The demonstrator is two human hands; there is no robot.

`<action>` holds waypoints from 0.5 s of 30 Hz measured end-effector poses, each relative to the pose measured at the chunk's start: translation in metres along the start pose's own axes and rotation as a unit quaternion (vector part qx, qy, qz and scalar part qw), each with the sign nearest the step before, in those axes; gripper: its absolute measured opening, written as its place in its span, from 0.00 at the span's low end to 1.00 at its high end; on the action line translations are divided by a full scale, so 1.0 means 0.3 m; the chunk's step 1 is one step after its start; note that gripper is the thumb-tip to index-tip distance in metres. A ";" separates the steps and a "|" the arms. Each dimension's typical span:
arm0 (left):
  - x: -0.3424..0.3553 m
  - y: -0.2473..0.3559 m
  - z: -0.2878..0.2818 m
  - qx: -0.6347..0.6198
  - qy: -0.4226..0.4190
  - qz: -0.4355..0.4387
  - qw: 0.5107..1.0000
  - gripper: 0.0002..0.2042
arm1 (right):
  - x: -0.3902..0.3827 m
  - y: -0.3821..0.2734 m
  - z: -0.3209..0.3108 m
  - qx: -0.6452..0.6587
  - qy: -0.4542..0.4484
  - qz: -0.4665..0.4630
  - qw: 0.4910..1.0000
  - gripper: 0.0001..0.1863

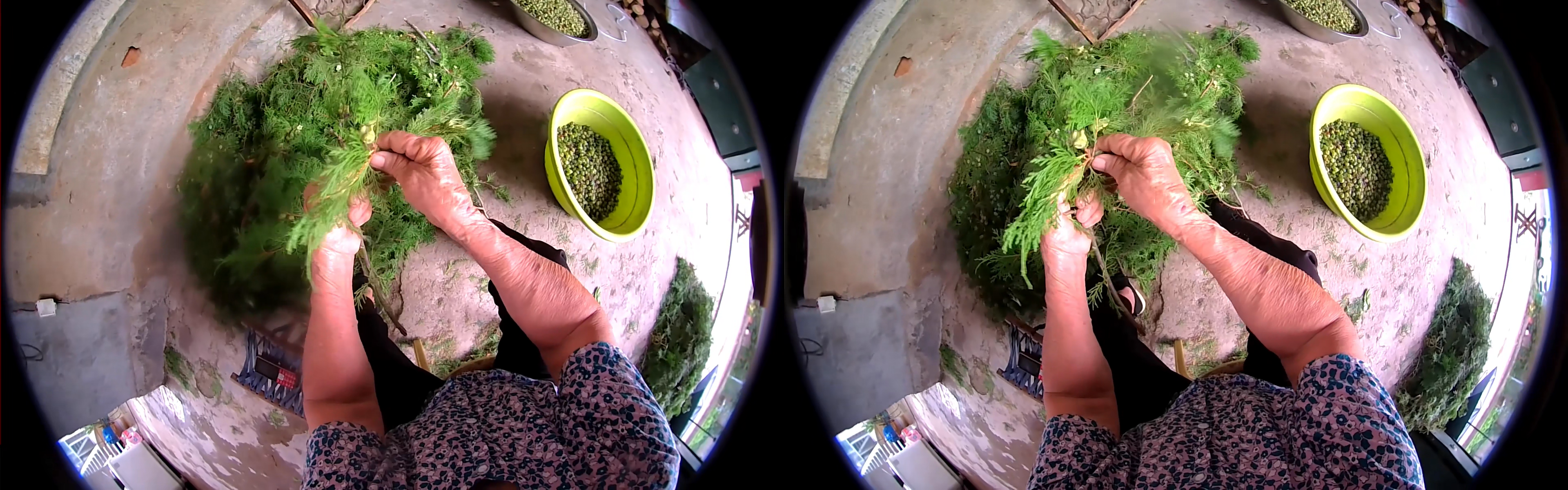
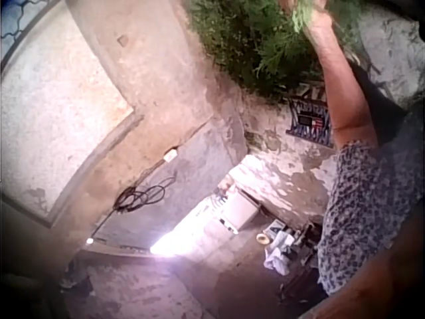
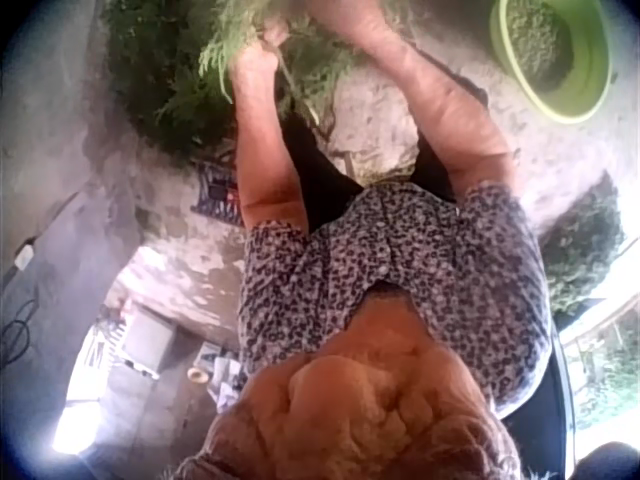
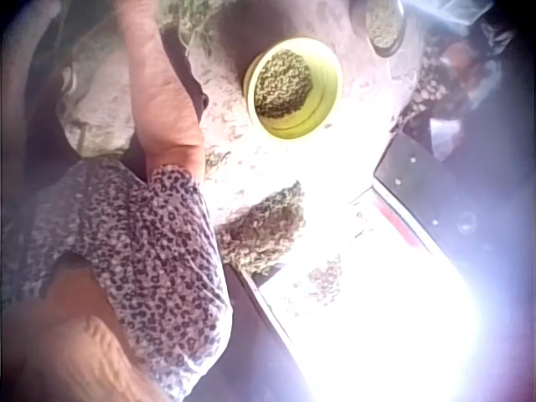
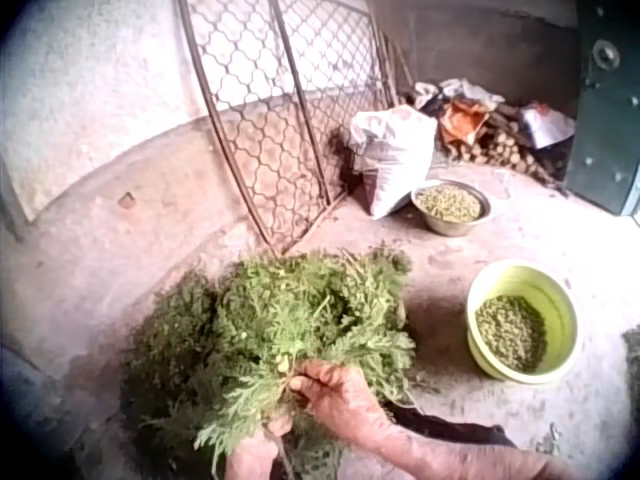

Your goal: The person picks small green berries from evergreen branches by hand and drops them into a plastic bowl. They turn the branches over to find more berries and handle the picked items one at a time.

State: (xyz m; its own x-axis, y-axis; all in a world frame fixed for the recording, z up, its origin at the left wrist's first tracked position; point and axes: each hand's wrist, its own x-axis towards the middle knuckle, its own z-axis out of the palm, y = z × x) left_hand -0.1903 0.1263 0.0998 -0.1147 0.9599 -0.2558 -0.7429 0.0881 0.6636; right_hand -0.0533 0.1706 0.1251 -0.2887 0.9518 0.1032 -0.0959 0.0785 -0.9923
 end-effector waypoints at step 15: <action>-0.010 0.021 0.115 0.142 0.176 0.083 0.971 0.06 | -0.002 -0.015 -0.037 0.259 0.118 0.208 0.936 0.02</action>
State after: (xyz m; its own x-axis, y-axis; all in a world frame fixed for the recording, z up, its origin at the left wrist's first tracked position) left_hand -0.1719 0.1333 0.1289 -0.4729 0.8213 -0.3191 -0.4885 0.0570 0.8707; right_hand -0.0421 0.1728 0.1287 -0.1916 0.9117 -0.3634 -0.4875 -0.4098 -0.7710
